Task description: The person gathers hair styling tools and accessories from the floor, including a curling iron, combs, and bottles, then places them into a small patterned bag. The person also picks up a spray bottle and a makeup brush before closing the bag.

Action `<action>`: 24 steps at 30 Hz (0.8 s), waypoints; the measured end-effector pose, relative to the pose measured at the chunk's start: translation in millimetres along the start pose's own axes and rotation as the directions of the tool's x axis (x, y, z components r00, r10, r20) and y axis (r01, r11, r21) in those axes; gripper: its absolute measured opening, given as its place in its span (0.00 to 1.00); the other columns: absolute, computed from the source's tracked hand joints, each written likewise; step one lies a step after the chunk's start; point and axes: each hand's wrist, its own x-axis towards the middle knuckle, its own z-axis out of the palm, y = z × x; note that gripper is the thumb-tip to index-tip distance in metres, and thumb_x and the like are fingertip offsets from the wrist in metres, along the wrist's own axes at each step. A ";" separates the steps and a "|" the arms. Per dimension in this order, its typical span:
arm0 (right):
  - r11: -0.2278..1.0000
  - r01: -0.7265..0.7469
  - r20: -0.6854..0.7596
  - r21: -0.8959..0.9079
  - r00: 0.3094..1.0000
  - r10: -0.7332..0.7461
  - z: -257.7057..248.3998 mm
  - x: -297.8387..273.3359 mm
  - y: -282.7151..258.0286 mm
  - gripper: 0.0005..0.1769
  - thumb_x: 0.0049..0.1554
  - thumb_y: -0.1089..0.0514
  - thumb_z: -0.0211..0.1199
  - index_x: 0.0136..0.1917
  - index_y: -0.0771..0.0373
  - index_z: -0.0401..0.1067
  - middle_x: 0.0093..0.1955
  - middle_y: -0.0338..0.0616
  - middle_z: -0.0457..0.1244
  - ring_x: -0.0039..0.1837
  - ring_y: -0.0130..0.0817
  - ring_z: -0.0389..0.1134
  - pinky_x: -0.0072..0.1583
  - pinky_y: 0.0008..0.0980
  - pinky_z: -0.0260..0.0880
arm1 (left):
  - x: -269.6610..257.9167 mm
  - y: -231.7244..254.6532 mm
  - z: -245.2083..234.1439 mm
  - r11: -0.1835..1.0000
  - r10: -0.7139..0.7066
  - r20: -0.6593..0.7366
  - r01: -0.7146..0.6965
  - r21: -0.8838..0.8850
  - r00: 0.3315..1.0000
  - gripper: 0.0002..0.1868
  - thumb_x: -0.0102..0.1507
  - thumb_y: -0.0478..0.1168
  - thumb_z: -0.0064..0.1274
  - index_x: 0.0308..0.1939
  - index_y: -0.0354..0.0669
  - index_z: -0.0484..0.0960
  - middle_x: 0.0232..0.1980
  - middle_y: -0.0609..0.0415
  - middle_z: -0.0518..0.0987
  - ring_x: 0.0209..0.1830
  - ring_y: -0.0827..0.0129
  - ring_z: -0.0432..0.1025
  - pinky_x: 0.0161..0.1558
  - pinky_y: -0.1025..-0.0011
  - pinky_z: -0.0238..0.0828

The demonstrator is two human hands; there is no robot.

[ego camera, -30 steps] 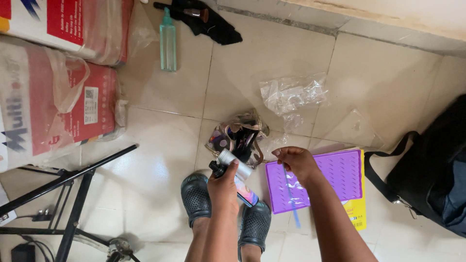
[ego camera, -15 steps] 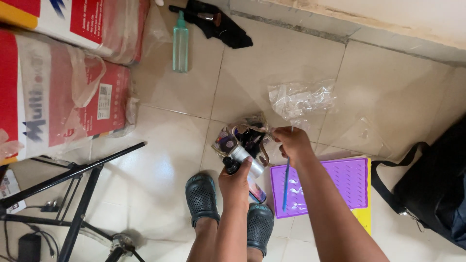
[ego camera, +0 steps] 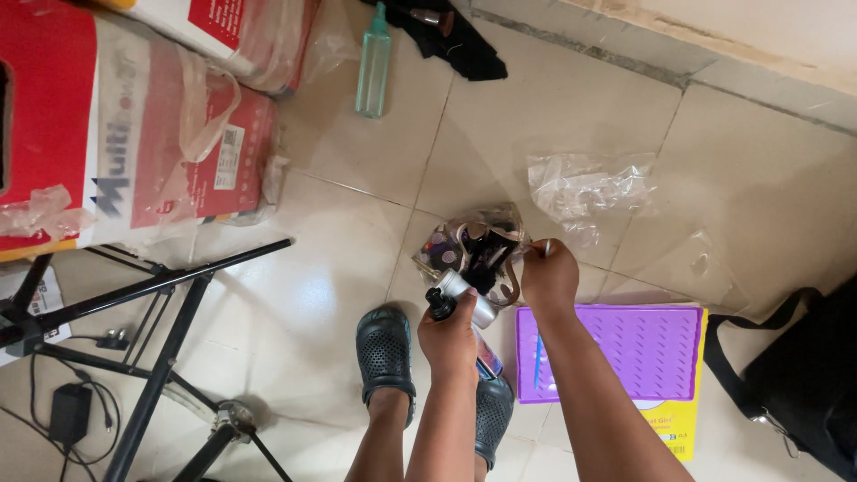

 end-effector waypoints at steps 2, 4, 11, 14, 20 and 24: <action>1.000 -0.006 -0.089 -0.026 0.996 0.003 1.3 -3.6 -10.1 0.14 0.54 0.53 0.70 0.46 0.65 0.73 0.39 0.55 0.69 0.42 0.47 0.70 0.47 0.41 0.68 | -0.1 -1.9 -1.7 1.000 -0.001 0.005 0.001 0.005 1.000 0.17 0.55 0.41 0.68 0.42 0.34 0.85 0.41 0.50 0.85 0.39 0.68 0.77 0.44 0.72 0.70; 0.995 -0.099 0.022 -0.024 0.995 0.100 2.1 -12.7 -16.7 0.14 0.56 0.53 0.67 0.44 0.67 0.72 0.38 0.57 0.69 0.41 0.51 0.71 0.48 0.44 0.69 | -0.8 -3.2 -3.3 1.000 -0.031 0.024 0.031 0.003 0.999 0.16 0.55 0.42 0.67 0.42 0.37 0.85 0.40 0.53 0.85 0.39 0.70 0.78 0.44 0.73 0.70; 0.951 0.223 -0.170 -0.216 0.950 -0.261 1.3 -35.4 -32.8 0.13 0.57 0.55 0.61 0.41 0.68 0.73 0.45 0.63 0.66 0.48 0.64 0.67 0.51 0.55 0.66 | -4.7 5.3 -1.1 0.988 -0.153 0.014 0.153 0.007 0.988 0.17 0.56 0.42 0.68 0.42 0.34 0.84 0.35 0.55 0.81 0.33 0.70 0.71 0.39 0.70 0.66; 0.959 0.248 -0.077 -0.134 0.963 -0.260 5.3 -38.5 -33.3 0.11 0.55 0.54 0.60 0.44 0.64 0.76 0.46 0.61 0.68 0.48 0.61 0.68 0.51 0.53 0.67 | -1.0 5.1 1.7 0.991 -0.122 0.036 0.123 -0.042 0.992 0.16 0.55 0.40 0.68 0.41 0.33 0.86 0.33 0.55 0.80 0.31 0.70 0.70 0.36 0.69 0.64; 0.970 0.108 0.130 -0.217 0.988 -0.081 20.0 -35.4 -33.6 0.10 0.56 0.54 0.59 0.45 0.58 0.79 0.45 0.58 0.70 0.51 0.58 0.71 0.54 0.50 0.70 | 7.5 -3.5 -7.7 0.999 -0.029 -0.012 0.029 -0.034 1.000 0.13 0.54 0.40 0.68 0.36 0.32 0.87 0.32 0.53 0.84 0.30 0.71 0.73 0.36 0.72 0.68; 0.988 0.012 -0.074 -0.155 0.997 -0.024 32.1 -38.2 -34.8 0.17 0.51 0.55 0.64 0.54 0.61 0.74 0.43 0.60 0.70 0.49 0.60 0.70 0.51 0.52 0.68 | 7.1 -3.5 -11.2 0.999 0.034 -0.047 -0.035 -0.013 0.998 0.14 0.54 0.40 0.68 0.34 0.32 0.86 0.29 0.52 0.83 0.26 0.71 0.72 0.32 0.71 0.68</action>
